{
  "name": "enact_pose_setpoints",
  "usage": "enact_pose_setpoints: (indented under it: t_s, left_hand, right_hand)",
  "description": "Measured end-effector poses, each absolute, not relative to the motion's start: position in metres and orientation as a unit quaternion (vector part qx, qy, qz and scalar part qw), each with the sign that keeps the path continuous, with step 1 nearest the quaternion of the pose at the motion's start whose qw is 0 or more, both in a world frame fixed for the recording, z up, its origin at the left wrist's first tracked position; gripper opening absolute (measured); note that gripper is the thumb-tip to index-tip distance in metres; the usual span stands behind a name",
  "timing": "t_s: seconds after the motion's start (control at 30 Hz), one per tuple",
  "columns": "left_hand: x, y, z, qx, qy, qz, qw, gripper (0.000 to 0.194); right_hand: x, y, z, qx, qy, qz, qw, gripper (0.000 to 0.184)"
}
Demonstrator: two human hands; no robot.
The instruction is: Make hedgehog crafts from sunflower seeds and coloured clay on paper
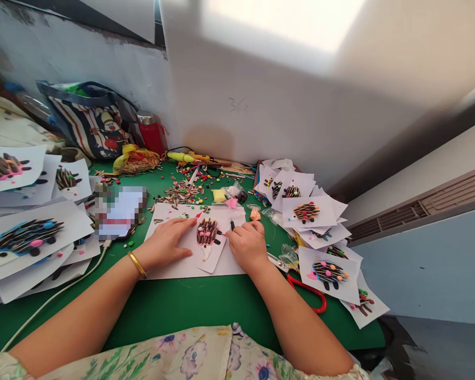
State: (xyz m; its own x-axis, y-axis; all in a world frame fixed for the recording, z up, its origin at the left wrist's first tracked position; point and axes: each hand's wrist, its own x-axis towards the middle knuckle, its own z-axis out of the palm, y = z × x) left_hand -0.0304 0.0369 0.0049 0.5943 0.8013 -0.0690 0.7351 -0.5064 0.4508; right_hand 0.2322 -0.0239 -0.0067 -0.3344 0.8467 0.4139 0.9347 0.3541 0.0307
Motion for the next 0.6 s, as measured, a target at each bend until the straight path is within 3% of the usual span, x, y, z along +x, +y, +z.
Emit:
enact_pose_setpoints:
  t_s: [0.6]
  left_hand:
    - [-0.0296, 0.0365, 0.0081, 0.862, 0.448, 0.069, 0.227, 0.088]
  right_hand:
    - [0.2313, -0.0222, -0.0075, -0.551, -0.809, -0.143, 0.147, 0.015]
